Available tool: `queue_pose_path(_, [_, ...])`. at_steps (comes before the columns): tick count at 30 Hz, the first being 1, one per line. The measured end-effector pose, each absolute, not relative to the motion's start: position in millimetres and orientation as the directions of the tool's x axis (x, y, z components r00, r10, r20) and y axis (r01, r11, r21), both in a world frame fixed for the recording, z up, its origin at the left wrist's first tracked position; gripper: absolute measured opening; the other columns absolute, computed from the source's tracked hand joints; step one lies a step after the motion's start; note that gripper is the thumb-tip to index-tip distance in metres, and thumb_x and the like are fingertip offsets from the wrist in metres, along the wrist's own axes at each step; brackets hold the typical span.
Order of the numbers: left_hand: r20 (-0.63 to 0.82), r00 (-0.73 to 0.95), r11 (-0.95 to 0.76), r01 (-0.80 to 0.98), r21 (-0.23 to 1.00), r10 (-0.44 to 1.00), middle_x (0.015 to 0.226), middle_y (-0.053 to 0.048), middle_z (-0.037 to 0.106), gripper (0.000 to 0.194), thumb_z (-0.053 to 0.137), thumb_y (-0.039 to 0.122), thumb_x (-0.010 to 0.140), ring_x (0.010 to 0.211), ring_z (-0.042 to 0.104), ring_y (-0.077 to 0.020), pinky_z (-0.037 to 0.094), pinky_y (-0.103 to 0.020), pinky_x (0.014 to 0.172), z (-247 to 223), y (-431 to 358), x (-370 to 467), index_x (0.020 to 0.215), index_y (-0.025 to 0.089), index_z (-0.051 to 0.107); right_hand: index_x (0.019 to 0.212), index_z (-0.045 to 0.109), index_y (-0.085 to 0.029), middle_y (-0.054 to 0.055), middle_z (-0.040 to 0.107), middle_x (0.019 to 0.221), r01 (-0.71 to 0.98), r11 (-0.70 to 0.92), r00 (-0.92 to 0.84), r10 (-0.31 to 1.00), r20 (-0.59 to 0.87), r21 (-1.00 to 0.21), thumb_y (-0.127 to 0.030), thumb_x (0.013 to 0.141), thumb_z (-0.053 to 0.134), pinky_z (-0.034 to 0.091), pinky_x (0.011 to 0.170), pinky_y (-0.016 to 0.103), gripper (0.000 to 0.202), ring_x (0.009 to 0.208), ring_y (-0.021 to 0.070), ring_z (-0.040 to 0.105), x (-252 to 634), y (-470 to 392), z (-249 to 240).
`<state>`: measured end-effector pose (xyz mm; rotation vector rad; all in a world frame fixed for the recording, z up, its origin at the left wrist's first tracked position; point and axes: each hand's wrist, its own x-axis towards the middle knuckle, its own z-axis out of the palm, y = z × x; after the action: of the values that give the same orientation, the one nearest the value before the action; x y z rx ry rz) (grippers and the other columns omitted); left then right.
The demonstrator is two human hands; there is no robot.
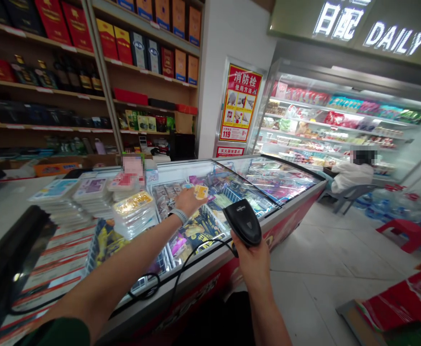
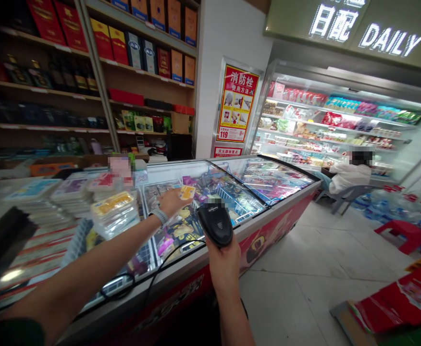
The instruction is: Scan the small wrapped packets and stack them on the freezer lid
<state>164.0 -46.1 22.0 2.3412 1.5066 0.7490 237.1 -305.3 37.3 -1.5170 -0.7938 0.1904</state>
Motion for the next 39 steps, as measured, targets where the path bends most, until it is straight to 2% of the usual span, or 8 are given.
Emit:
queue_pose_path(3, [0.355, 0.451, -0.571, 0.701, 0.427, 0.819, 0.122, -0.013, 0.067, 0.072, 0.07, 0.062, 0.073, 0.116, 0.062, -0.0327, 0.047, -0.044, 0.099, 42.1, -71.6, 144.5, 0.132, 0.02, 0.061, 0.106, 0.076, -0.014, 0.012, 0.079, 0.108, 0.37, 0.089, 0.742, 0.571, 0.352, -0.925, -0.048, 0.075, 0.076, 0.056, 0.093, 0.042, 0.046, 0.104, 0.0326, 0.073, 234.8, -303.0, 39.6])
queue_pose_path(7, [0.421, 0.549, -0.688, 0.63, 0.359, 0.722, 0.131, -0.011, 0.064, 0.076, 0.073, 0.053, 0.073, 0.125, 0.058, -0.0314, 0.04, -0.044, 0.11, 70.7, -89.3, 108.3, 0.14, 0.021, 0.055, 0.101, 0.076, -0.013, 0.013, 0.08, 0.102, 0.381, 0.101, 0.722, 0.587, 0.365, -0.919, -0.048, 0.075, 0.076, 0.057, 0.091, 0.041, 0.044, 0.101, 0.0324, 0.073, 230.6, -300.0, 43.6])
queue_pose_path(12, [0.548, 0.636, -0.822, 0.536, 0.192, 0.543, 0.138, -0.012, 0.061, 0.078, 0.074, 0.046, 0.075, 0.13, 0.055, -0.0327, 0.027, -0.056, 0.118, 93.1, -80.8, 56.3, 0.145, 0.022, 0.05, 0.108, 0.074, -0.014, 0.011, 0.079, 0.107, 0.415, 0.104, 0.678, 0.627, 0.383, -0.904, -0.041, 0.077, 0.074, 0.056, 0.092, 0.04, 0.042, 0.104, 0.0318, 0.072, 223.1, -294.1, 46.5])
queue_pose_path(16, [0.604, 0.666, -0.862, 0.503, 0.069, 0.438, 0.139, -0.013, 0.06, 0.074, 0.072, 0.046, 0.078, 0.13, 0.054, -0.035, 0.018, -0.063, 0.119, 102.5, -66.2, 24.5, 0.145, 0.025, 0.05, 0.112, 0.072, -0.016, 0.008, 0.079, 0.103, 0.442, 0.111, 0.648, 0.647, 0.403, -0.89, -0.034, 0.077, 0.073, 0.055, 0.086, 0.036, 0.039, 0.099, 0.0289, 0.072, 213.9, -287.9, 51.5])
queue_pose_path(24, [0.704, 0.661, -0.841, 0.514, -0.169, 0.262, 0.137, -0.012, 0.061, 0.063, 0.063, 0.046, 0.087, 0.132, 0.052, -0.0308, 0.013, -0.055, 0.122, 116.9, -47.5, -7.0, 0.146, 0.028, 0.047, 0.106, 0.069, -0.02, 0.005, 0.076, 0.096, 0.522, 0.065, 0.61, 0.669, 0.426, -0.85, -0.025, 0.077, 0.067, 0.053, 0.08, 0.034, 0.03, 0.091, 0.0261, 0.07, 195.0, -278.9, 66.1])
queue_pose_path(30, [0.738, 0.638, -0.818, 0.532, -0.216, 0.22, 0.136, -0.011, 0.062, 0.061, 0.061, 0.048, 0.089, 0.132, 0.052, -0.0302, 0.015, -0.054, 0.122, 125.9, -49.3, -15.6, 0.145, 0.026, 0.046, 0.102, 0.068, -0.021, 0.003, 0.073, 0.094, 0.563, 0.035, 0.58, 0.695, 0.425, -0.826, -0.02, 0.075, 0.067, 0.05, 0.077, 0.032, 0.027, 0.087, 0.0241, 0.068, 185.5, -270.0, 72.3])
queue_pose_path(39, [0.747, 0.632, -0.821, 0.527, -0.218, 0.207, 0.136, -0.011, 0.061, 0.061, 0.061, 0.048, 0.09, 0.133, 0.052, -0.0293, 0.011, -0.054, 0.123, 127.2, -54.1, -14.7, 0.145, 0.025, 0.047, 0.101, 0.068, -0.019, 0.003, 0.07, 0.092, 0.592, 0.027, 0.56, 0.705, 0.435, -0.806, -0.023, 0.078, 0.069, 0.047, 0.076, 0.032, 0.024, 0.087, 0.0237, 0.066, 182.7, -266.2, 77.9])
